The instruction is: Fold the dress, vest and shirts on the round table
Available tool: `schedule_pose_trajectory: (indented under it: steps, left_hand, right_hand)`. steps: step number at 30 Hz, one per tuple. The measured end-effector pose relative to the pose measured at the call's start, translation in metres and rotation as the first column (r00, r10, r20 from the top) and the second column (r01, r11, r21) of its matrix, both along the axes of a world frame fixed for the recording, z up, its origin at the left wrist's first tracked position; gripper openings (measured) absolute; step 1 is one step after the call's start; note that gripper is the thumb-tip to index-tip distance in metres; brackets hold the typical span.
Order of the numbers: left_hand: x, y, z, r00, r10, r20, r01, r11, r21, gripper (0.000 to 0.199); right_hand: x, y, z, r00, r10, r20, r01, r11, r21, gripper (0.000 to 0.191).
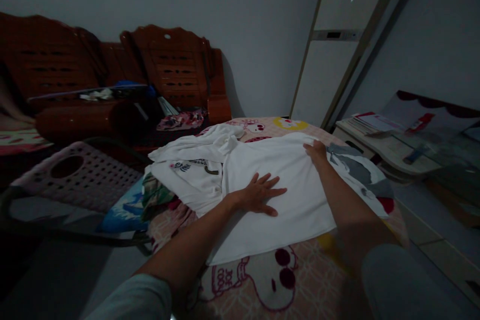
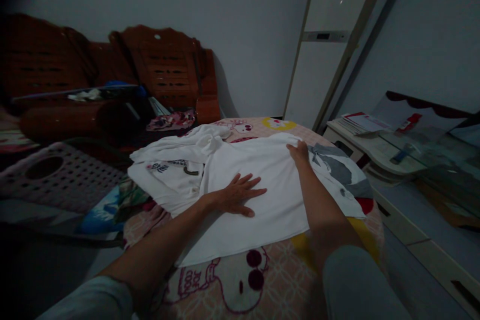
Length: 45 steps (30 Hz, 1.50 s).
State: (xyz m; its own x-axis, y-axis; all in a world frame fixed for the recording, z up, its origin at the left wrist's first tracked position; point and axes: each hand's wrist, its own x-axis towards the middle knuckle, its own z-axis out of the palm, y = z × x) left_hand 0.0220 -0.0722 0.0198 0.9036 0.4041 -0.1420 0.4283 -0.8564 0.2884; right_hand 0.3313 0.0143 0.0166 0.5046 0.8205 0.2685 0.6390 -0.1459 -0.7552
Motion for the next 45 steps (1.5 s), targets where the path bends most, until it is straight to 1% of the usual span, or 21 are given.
schedule_pose_trajectory:
  steps: [2, 3, 6, 8, 10, 12, 14, 19, 21, 23, 25, 26, 27, 29, 31, 33, 35, 38, 41, 43, 45]
  left_hand:
    - [0.000, 0.000, -0.001, 1.000, -0.004, 0.003, 0.004, 1.000, 0.001, 0.086]
    - [0.001, 0.001, -0.001, 1.000, -0.005, 0.002, 0.005, 1.000, 0.002, 0.086]
    - [0.001, 0.000, 0.000, 1.000, -0.001, 0.005, 0.001, 1.000, 0.009, 0.086]
    - [0.001, 0.000, 0.000, 1.000, 0.006, 0.016, -0.006, 1.000, 0.013, 0.088]
    - [0.001, 0.001, 0.000, 0.999, 0.020, 0.029, -0.021, 1.000, 0.020, 0.091]
    - [0.001, 0.002, -0.002, 0.999, 0.032, 0.035, -0.033, 0.999, 0.033, 0.092]
    - [0.001, 0.004, -0.005, 0.999, 0.030, 0.034, -0.032, 0.998, 0.050, 0.091]
    - [0.002, 0.006, -0.009, 0.999, 0.038, 0.024, -0.039, 0.998, 0.052, 0.091]
    - [0.002, 0.007, -0.008, 0.999, 0.042, 0.020, -0.043, 0.998, 0.040, 0.090]
    - [0.002, 0.007, -0.006, 0.999, 0.036, 0.021, -0.037, 0.999, 0.033, 0.089]
    - [0.001, 0.007, -0.005, 0.999, 0.031, 0.025, -0.032, 0.999, 0.031, 0.089]
    - [0.001, 0.007, -0.005, 0.999, 0.032, 0.027, -0.033, 0.999, 0.033, 0.089]
    - [0.001, 0.007, -0.005, 0.999, 0.033, 0.028, -0.034, 0.999, 0.035, 0.089]
    - [0.001, 0.008, -0.006, 0.999, 0.035, 0.029, -0.036, 0.999, 0.038, 0.089]
    - [0.000, 0.008, -0.006, 0.999, 0.033, 0.029, -0.034, 0.999, 0.034, 0.088]
    - [-0.001, 0.009, -0.005, 0.999, 0.026, 0.031, -0.027, 0.999, 0.025, 0.086]
    - [-0.003, 0.010, -0.002, 0.999, 0.013, 0.034, -0.014, 1.000, 0.007, 0.084]
    - [-0.005, 0.010, 0.004, 0.999, -0.003, 0.036, 0.004, 0.999, -0.034, 0.083]
    - [-0.006, 0.006, 0.009, 0.998, -0.039, 0.041, 0.041, 0.997, -0.063, 0.079]
    - [-0.004, 0.002, 0.012, 0.996, -0.079, 0.037, 0.081, 0.993, -0.082, 0.077]
    - [-0.001, -0.005, 0.015, 0.992, -0.125, 0.033, 0.128, 0.983, -0.130, 0.077]
  right_hand:
    - [0.006, -0.002, 0.000, 0.997, -0.050, 0.051, 0.052, 0.997, -0.056, 0.037]
    - [0.007, -0.004, 0.000, 0.998, -0.045, 0.051, 0.048, 0.996, -0.069, 0.040]
    - [0.000, -0.018, 0.004, 0.996, 0.038, 0.081, -0.035, 0.999, -0.034, 0.050]
    - [-0.010, -0.036, 0.010, 0.980, 0.127, 0.152, -0.129, 0.992, 0.003, 0.047]
    - [-0.019, -0.059, 0.016, 0.939, 0.246, 0.240, -0.255, 0.967, 0.011, 0.036]
    - [-0.024, -0.086, 0.022, 0.896, 0.351, 0.272, -0.355, 0.934, -0.034, 0.024]
    - [-0.025, -0.115, 0.029, 0.877, 0.412, 0.247, -0.399, 0.911, -0.103, 0.019]
    - [-0.021, -0.191, 0.047, 0.877, 0.470, 0.098, -0.434, 0.864, -0.255, 0.021]
    - [-0.021, -0.220, 0.046, 0.835, 0.535, 0.128, -0.480, 0.823, -0.302, 0.018]
    - [-0.020, -0.243, 0.035, 0.773, 0.595, 0.218, -0.517, 0.791, -0.326, 0.019]
    - [-0.019, -0.258, 0.019, 0.714, 0.578, 0.395, -0.507, 0.816, -0.278, 0.033]
    - [-0.019, -0.262, 0.010, 0.684, 0.551, 0.478, -0.493, 0.832, -0.252, 0.040]
    - [-0.018, -0.263, 0.003, 0.658, 0.523, 0.542, -0.479, 0.846, -0.234, 0.042]
    - [-0.017, -0.262, -0.006, 0.625, 0.481, 0.614, -0.449, 0.866, -0.222, 0.035]
    - [-0.015, -0.259, -0.007, 0.631, 0.464, 0.621, -0.424, 0.877, -0.225, 0.027]
    - [-0.013, -0.259, -0.002, 0.653, 0.472, 0.593, -0.406, 0.878, -0.252, 0.024]
    - [-0.011, -0.262, 0.006, 0.656, 0.511, 0.555, -0.395, 0.860, -0.324, 0.022]
    - [-0.010, -0.270, 0.019, 0.642, 0.580, 0.502, -0.370, 0.808, -0.459, 0.021]
    - [-0.016, -0.274, 0.034, 0.696, 0.613, 0.374, -0.368, 0.752, -0.547, 0.015]
    - [-0.024, -0.272, 0.045, 0.742, 0.612, 0.272, -0.412, 0.738, -0.534, 0.017]
    - [-0.035, -0.266, 0.053, 0.765, 0.608, 0.214, -0.464, 0.750, -0.472, 0.025]
